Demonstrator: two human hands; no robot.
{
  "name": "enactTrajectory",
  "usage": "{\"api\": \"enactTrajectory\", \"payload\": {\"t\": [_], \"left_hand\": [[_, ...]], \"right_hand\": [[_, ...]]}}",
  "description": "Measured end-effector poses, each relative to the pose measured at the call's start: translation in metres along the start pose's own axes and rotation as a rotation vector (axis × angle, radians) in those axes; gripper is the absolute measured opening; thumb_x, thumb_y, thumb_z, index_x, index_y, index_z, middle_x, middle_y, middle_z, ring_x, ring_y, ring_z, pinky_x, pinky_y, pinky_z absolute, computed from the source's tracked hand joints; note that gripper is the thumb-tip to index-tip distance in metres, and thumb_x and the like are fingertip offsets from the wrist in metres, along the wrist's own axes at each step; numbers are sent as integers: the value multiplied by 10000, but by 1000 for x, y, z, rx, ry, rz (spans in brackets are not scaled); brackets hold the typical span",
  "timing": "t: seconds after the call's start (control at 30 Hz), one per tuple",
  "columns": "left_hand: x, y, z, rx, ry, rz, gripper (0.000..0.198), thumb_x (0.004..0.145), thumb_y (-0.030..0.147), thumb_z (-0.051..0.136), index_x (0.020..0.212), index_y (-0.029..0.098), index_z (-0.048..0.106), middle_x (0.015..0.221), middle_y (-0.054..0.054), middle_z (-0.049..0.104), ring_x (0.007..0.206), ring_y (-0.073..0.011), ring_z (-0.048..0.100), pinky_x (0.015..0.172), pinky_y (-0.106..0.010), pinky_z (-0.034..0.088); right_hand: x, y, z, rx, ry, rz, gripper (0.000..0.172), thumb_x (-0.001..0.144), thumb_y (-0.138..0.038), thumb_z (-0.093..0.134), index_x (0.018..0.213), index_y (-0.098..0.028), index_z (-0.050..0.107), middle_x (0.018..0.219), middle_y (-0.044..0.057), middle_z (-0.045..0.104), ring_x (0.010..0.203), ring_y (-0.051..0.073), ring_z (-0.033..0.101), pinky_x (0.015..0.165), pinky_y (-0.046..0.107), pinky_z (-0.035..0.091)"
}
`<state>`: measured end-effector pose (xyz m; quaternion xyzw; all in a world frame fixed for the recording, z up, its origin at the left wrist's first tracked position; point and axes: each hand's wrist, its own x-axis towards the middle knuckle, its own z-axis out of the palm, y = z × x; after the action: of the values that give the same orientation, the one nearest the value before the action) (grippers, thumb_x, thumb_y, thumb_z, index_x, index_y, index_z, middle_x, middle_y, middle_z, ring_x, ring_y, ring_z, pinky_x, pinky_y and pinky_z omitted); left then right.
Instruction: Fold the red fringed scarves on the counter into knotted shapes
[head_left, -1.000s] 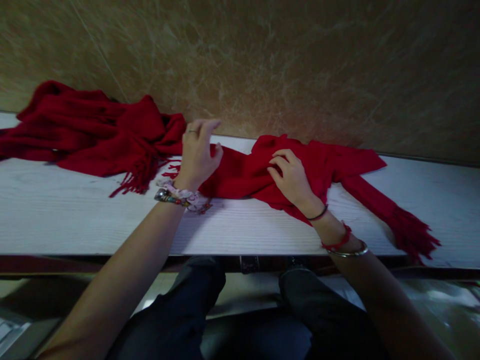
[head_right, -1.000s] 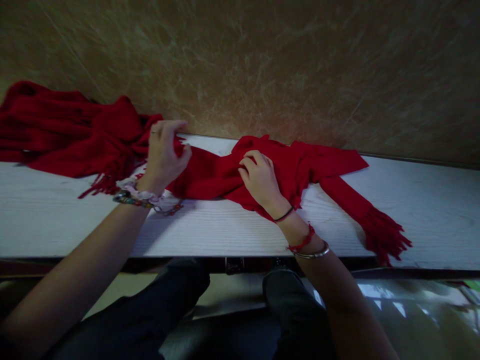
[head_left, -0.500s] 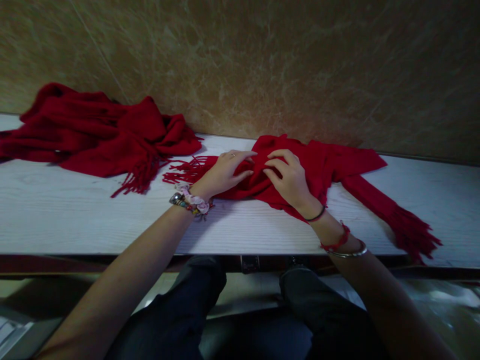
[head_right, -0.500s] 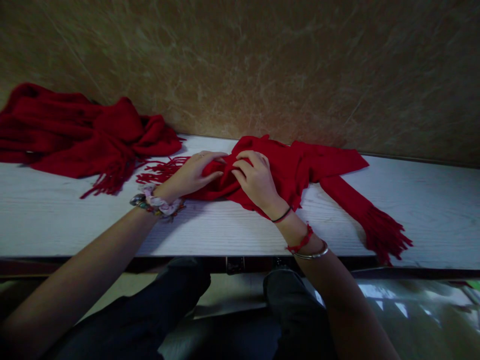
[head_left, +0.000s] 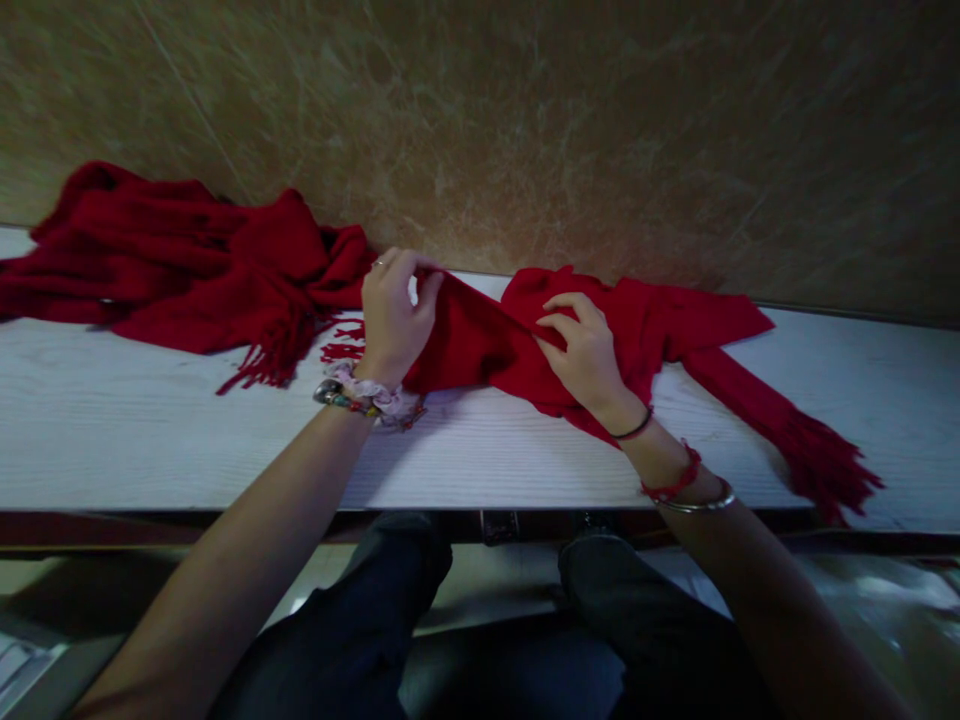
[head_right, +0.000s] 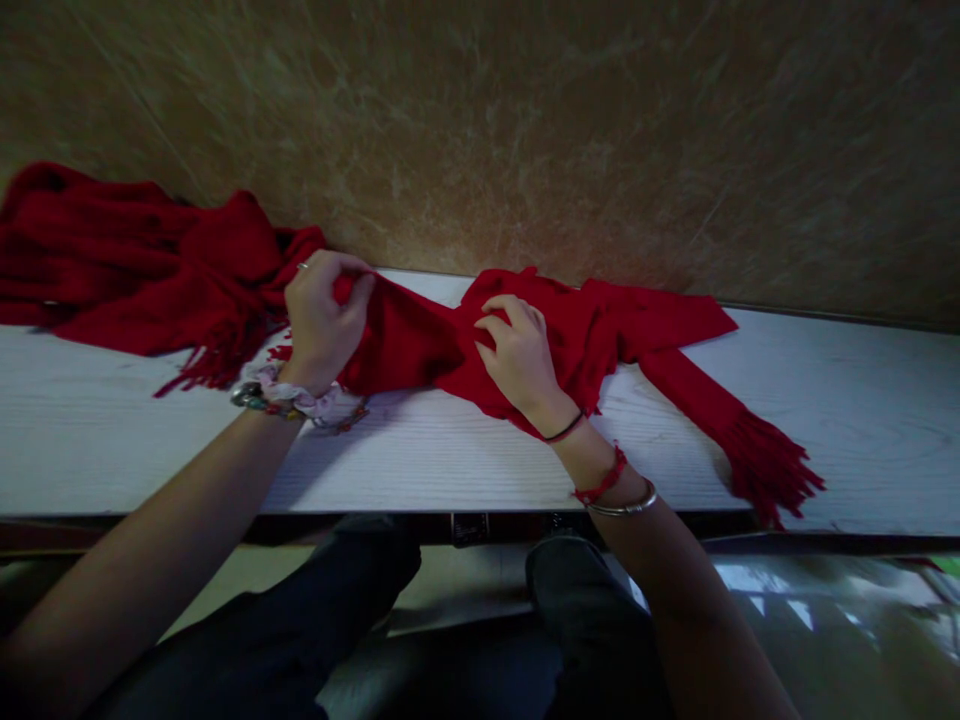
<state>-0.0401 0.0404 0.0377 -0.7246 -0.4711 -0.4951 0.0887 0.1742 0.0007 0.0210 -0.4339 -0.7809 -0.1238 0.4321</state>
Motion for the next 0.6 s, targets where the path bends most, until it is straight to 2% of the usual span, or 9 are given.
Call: {"api": "enactTrajectory", "payload": {"t": [0.07,0.2,0.3,0.4,0.47,0.6], "left_hand": [[-1,-1,2,17,-48,37,43,824,168,491,852,177,523,850,-34,544,848,-175,513,772,-322,418],[-9,9,6,-50,-281,285,277,811,265,535,1070,169,510,1064,-71,528,1008,-203,480,876,-340,386],[-14,17,9,-54,-383,386,276,812,285,532,1061,165,534,1028,-64,563,984,-203,500,867,-344,383],[-14,18,10,-29,-367,408,152,815,185,487,922,166,593,896,-42,606,897,-190,537,822,-330,391],[-12,15,10,-10,-318,381,157,808,144,465,878,169,604,866,-37,612,876,-188,546,803,-327,392],[-7,6,5,87,-133,194,155,799,128,465,861,185,595,848,-29,603,883,-197,542,806,-345,385]], "right_hand": [[-1,-1,0,7,-24,-23,99,736,-115,566,771,-180,631,964,66,569,948,209,512,827,382,411],[-1,-4,0,20,-46,-34,110,739,-104,556,768,-168,641,972,72,563,963,202,505,838,374,411],[-1,-4,0,21,-40,-25,126,741,-91,543,763,-165,644,975,75,564,958,198,511,840,373,414],[-1,-4,0,5,-42,-33,140,737,-84,538,764,-169,645,970,72,570,959,200,515,837,375,418],[-1,-4,-1,-16,-38,-49,141,731,-88,543,779,-169,648,975,75,574,968,208,513,842,386,415],[-2,-5,-4,-51,6,-74,152,730,-104,553,818,-176,653,986,71,578,978,214,507,864,399,402]]}}
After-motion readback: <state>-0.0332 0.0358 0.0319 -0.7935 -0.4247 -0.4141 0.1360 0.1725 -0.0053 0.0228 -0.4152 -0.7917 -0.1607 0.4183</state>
